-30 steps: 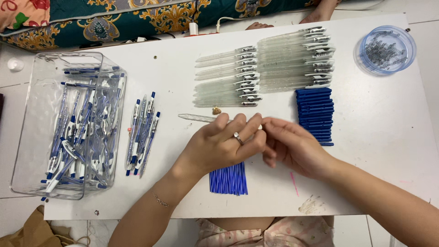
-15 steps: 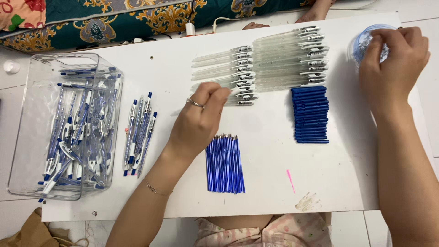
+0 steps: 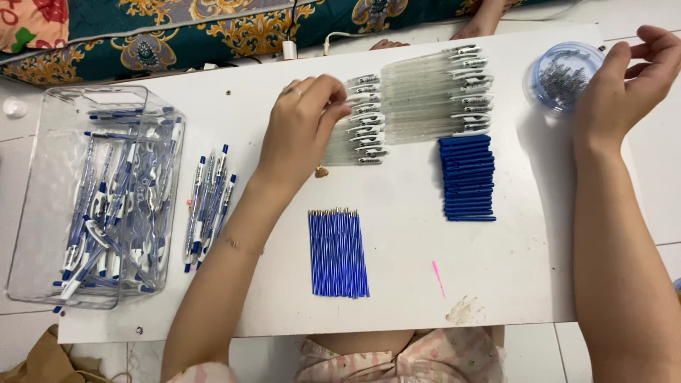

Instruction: The person assembles pens by inserting ink refills into pen barrels and then attaching the pen caps.

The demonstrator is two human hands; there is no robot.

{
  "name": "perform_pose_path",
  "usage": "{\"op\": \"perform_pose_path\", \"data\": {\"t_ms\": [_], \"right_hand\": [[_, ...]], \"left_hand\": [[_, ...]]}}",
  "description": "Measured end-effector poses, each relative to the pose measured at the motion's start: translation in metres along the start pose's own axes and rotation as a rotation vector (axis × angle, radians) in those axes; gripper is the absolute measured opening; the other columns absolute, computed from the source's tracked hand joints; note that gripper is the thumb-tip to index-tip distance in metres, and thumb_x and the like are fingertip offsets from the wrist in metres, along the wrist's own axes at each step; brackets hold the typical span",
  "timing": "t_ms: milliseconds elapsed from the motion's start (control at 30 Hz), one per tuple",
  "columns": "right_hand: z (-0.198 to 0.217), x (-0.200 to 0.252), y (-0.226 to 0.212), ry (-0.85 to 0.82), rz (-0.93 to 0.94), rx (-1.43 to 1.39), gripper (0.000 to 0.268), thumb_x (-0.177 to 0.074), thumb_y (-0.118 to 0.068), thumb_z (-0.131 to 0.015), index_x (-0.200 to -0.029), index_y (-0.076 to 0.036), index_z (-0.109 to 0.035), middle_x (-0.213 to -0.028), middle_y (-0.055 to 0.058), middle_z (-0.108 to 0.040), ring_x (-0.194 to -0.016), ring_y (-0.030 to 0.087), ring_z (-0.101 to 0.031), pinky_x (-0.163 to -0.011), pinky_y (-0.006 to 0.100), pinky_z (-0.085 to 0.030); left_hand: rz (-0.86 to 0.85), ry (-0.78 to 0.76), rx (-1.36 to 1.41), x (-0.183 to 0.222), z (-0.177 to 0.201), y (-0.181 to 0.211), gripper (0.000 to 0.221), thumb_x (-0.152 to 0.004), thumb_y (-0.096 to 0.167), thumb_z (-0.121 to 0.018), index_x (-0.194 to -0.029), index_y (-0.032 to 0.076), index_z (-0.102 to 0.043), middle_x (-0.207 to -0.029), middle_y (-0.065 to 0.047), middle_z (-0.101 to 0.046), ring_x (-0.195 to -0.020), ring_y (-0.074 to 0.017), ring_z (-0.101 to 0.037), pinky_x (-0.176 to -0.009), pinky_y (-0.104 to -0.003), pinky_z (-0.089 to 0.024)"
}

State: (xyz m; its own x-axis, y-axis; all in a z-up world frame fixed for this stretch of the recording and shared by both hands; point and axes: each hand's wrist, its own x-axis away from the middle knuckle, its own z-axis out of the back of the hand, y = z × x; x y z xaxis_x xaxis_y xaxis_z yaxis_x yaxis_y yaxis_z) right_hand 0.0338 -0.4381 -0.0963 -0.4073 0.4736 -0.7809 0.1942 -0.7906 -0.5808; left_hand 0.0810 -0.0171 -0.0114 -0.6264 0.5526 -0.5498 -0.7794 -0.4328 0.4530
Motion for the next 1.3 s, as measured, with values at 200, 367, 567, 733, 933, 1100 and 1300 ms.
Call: {"op": "perform_pose_path", "data": {"t_ms": [200,367,567,733,933,1100,1300], "right_hand": [[-0.005,0.001,0.027,0.057,-0.136,-0.068,0.014,-0.095,0.003,-0.059,-0.108,-0.003,-0.062,-0.102,0.007,-0.059,-0.088,0.018,-0.055,-0.075,0.033,-0.044],[-0.007,0.003,0.019,0.053,-0.27,-0.079,0.015,-0.093,-0.003,-0.059,-0.107,-0.008,-0.064,-0.097,0.003,-0.058,-0.081,0.014,-0.05,-0.074,0.029,-0.044],[-0.005,0.002,0.014,0.026,-0.275,-0.069,0.014,-0.095,-0.005,-0.058,-0.108,-0.008,-0.064,-0.097,0.003,-0.058,-0.081,0.014,-0.05,-0.076,0.029,-0.046],[-0.006,0.003,0.009,0.004,-0.302,-0.07,0.015,-0.095,-0.005,-0.057,-0.108,-0.009,-0.064,-0.098,0.002,-0.058,-0.082,0.013,-0.049,-0.078,0.028,-0.045],[-0.007,0.004,0.022,0.019,-0.235,-0.071,0.015,-0.095,-0.003,-0.058,-0.108,-0.007,-0.066,-0.096,0.005,-0.059,-0.079,0.014,-0.05,-0.074,0.029,-0.046],[-0.005,0.003,0.011,-0.011,-0.287,-0.073,0.015,-0.096,-0.006,-0.057,-0.108,-0.009,-0.065,-0.098,0.003,-0.059,-0.081,0.014,-0.051,-0.078,0.029,-0.047],[-0.009,0.005,0.043,0.009,-0.163,-0.088,0.016,-0.095,0.0,-0.06,-0.108,-0.005,-0.065,-0.097,0.008,-0.063,-0.084,0.017,-0.059,-0.075,0.031,-0.047]], "left_hand": [[0.198,-0.154,0.015,-0.026,-0.037,-0.036,0.012,-0.092,0.002,-0.072,-0.088,0.007,-0.062,-0.08,-0.006,-0.071,-0.077,-0.0263,-0.066,-0.067,-0.04,-0.048],[0.148,-0.167,0.017,-0.025,-0.047,-0.041,0.01,-0.094,-0.003,-0.067,-0.089,0.006,-0.066,-0.083,-0.009,-0.073,-0.079,-0.0283,-0.069,-0.07,-0.041,-0.051],[0.19,-0.248,-0.087,-0.023,-0.046,-0.044,0.014,-0.097,0.003,-0.065,-0.089,0.015,-0.065,-0.086,0.001,-0.075,-0.083,-0.0265,-0.069,-0.083,-0.044,-0.038],[0.248,-0.37,-0.08,-0.023,-0.039,-0.036,0.017,-0.099,0.004,-0.06,-0.087,0.016,-0.064,-0.089,0.001,-0.074,-0.084,-0.0224,-0.065,-0.086,-0.039,-0.029],[0.188,-0.349,-0.111,-0.021,-0.042,-0.038,0.018,-0.099,0.003,-0.057,-0.091,0.016,-0.065,-0.095,0.001,-0.067,-0.085,-0.0235,-0.06,-0.083,-0.042,-0.027],[0.154,-0.32,-0.154,-0.019,-0.044,-0.042,0.017,-0.097,0.003,-0.063,-0.09,0.018,-0.066,-0.096,0.003,-0.065,-0.087,-0.0225,-0.059,-0.083,-0.042,-0.027],[0.112,-0.304,-0.194,-0.018,-0.046,-0.048,0.011,-0.098,0.01,-0.063,-0.093,0.018,-0.067,-0.097,0.002,-0.066,-0.086,-0.025,-0.062,-0.079,-0.044,-0.028]]}}
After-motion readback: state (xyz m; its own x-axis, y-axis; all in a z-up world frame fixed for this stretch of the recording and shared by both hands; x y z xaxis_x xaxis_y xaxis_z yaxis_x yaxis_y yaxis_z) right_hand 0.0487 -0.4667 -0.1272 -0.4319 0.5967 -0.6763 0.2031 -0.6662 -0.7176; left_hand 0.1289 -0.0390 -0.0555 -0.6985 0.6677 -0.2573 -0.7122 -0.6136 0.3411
